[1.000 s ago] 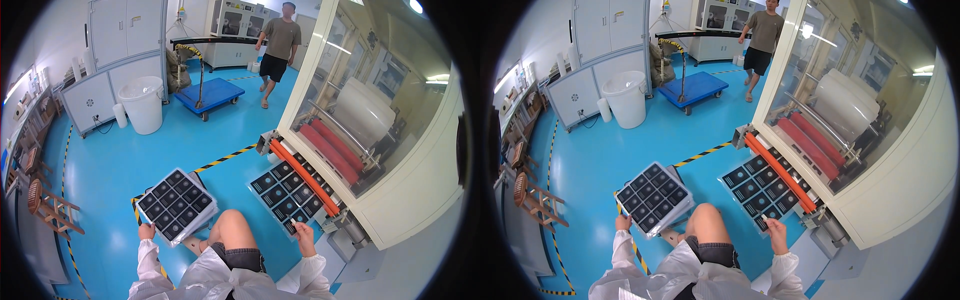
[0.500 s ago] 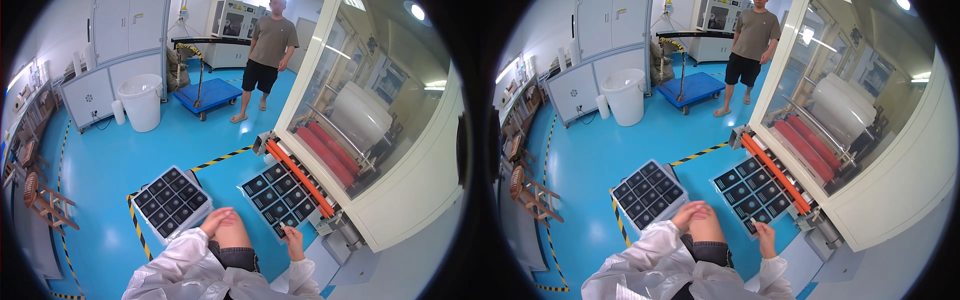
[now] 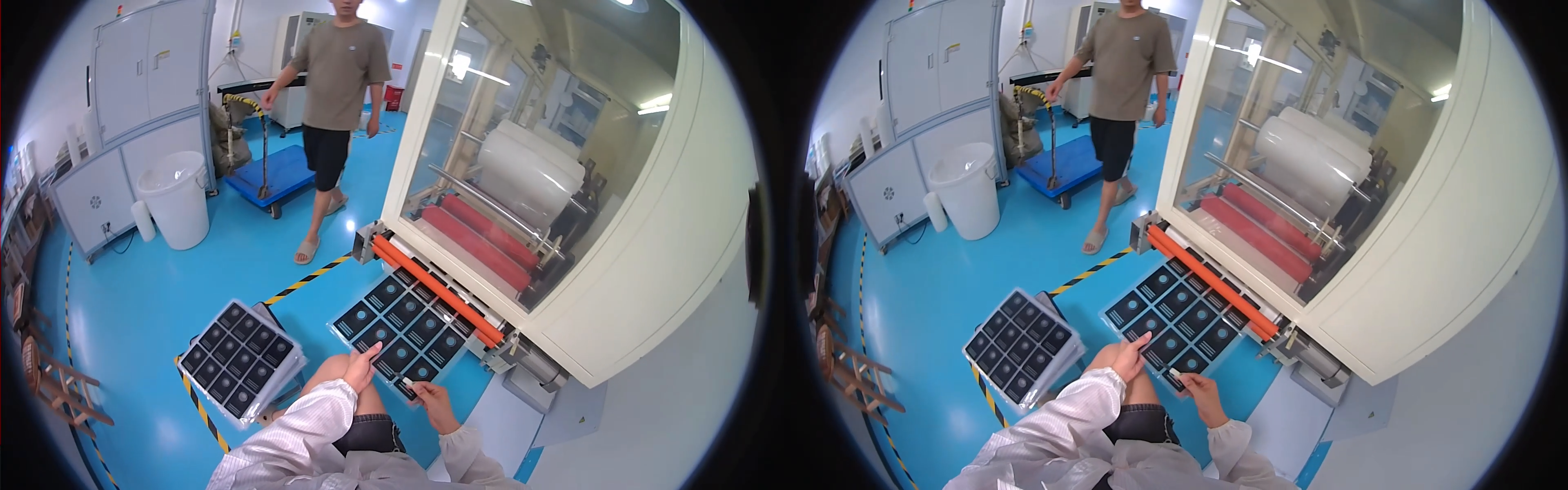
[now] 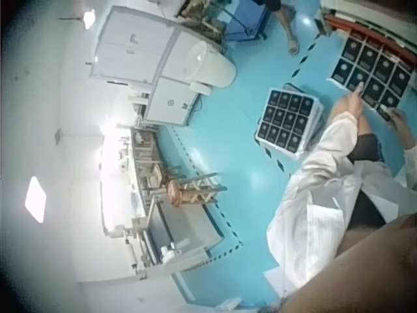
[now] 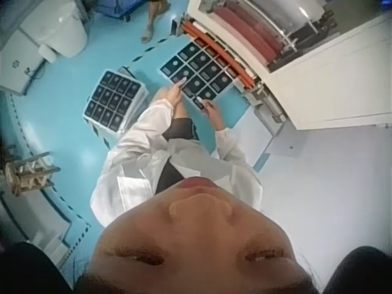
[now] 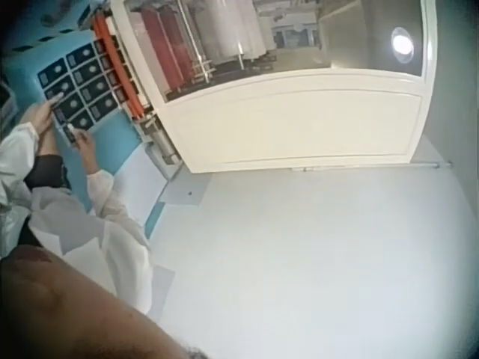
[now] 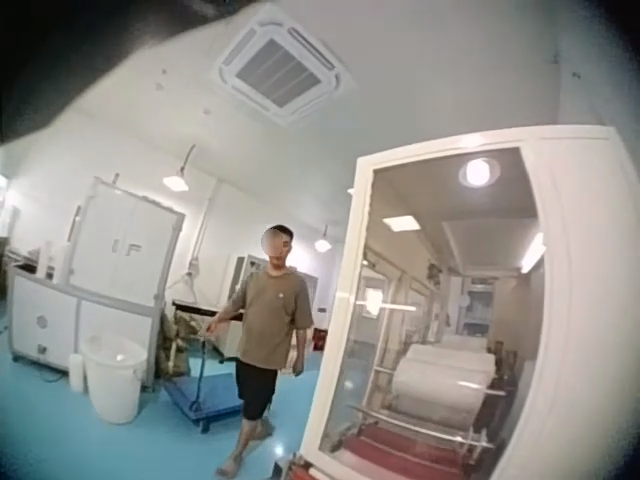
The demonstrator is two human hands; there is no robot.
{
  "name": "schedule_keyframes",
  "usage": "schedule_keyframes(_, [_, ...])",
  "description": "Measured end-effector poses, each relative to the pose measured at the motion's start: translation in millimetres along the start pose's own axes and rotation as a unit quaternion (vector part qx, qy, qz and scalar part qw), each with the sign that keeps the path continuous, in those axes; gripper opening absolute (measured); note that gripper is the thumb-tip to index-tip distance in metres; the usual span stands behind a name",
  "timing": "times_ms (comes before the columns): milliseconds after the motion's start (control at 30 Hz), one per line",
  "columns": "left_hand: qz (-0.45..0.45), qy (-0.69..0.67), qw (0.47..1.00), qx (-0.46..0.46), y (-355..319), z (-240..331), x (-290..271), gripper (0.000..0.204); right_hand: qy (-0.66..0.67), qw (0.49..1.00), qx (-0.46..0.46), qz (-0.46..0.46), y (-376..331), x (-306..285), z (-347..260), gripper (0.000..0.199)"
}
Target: Moving electronic panels between racks, reviewing manufacturing checklists, and loading material rolls onto a production machine.
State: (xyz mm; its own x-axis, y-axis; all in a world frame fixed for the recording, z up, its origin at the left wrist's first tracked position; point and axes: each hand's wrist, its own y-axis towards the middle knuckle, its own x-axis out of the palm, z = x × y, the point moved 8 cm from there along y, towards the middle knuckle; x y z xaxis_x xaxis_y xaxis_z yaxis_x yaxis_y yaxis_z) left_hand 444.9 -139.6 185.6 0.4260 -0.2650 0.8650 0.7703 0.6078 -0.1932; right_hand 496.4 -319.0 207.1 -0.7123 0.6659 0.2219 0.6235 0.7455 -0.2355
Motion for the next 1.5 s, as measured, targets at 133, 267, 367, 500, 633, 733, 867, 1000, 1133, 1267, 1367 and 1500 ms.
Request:
schedule_keyframes(133, [0.029,0.042,0.999,-0.013,-6.4,4.0,-7.0,0.034,-0.004,1.000,-0.001,-0.006,-1.6,2.9,5.1,0.020])
schedule_keyframes(267, [0.049,0.049,0.997,-0.032,-13.6,5.3,-11.4,0.034,-0.006,1.000,0.012,-0.003,-3.5,3.0,13.6,0.022])
schedule_keyframes(367, [0.058,0.048,0.996,-0.048,-18.9,6.8,-11.7,0.033,0.005,0.999,0.032,0.003,-5.4,3.2,20.4,0.023])
schedule_keyframes(500, [0.043,0.035,0.998,-0.032,-24.6,10.8,-6.1,0.031,0.010,1.000,0.029,-0.006,-7.8,6.8,22.8,0.024])
schedule_keyframes(633, [0.078,0.074,0.993,-0.044,-31.2,11.9,-13.0,0.036,0.014,0.999,0.041,-0.002,-10.7,8.4,28.1,0.024])
schedule_keyframes(733, [0.052,0.039,0.997,-0.035,-31.6,12.4,-11.4,0.043,0.035,0.997,0.060,-0.014,-15.0,8.1,34.9,0.025])
schedule_keyframes(867, [0.026,0.029,0.999,0.026,-34.1,20.3,-10.8,0.037,0.006,0.996,0.074,-0.042,-21.9,0.4,36.5,0.025])
schedule_keyframes(1000, [0.090,0.448,0.889,-0.009,-45.4,43.3,-28.7,0.036,-0.054,0.997,0.058,0.005,-23.8,-25.6,13.6,0.025])
schedule_keyframes(1133, [-0.002,0.776,0.629,0.033,-49.1,62.4,-19.7,0.066,-0.069,0.996,-0.005,0.055,-24.0,-48.9,-28.8,0.024])
schedule_keyframes(1267, [0.021,0.490,0.869,0.057,-40.2,52.1,-47.7,0.061,-0.105,0.983,-0.019,0.152,-26.8,-67.5,-52.6,0.022])
schedule_keyframes(1367, [-0.034,0.357,0.933,-0.033,-20.0,15.6,-74.1,0.058,-0.128,0.972,-0.068,0.186,-21.9,-64.9,-75.4,0.021])
schedule_keyframes(1500, [-0.059,0.273,0.959,-0.045,-22.4,-0.5,-81.0,0.048,-0.200,0.957,-0.088,0.191,-1.9,-38.9,-97.5,0.023])
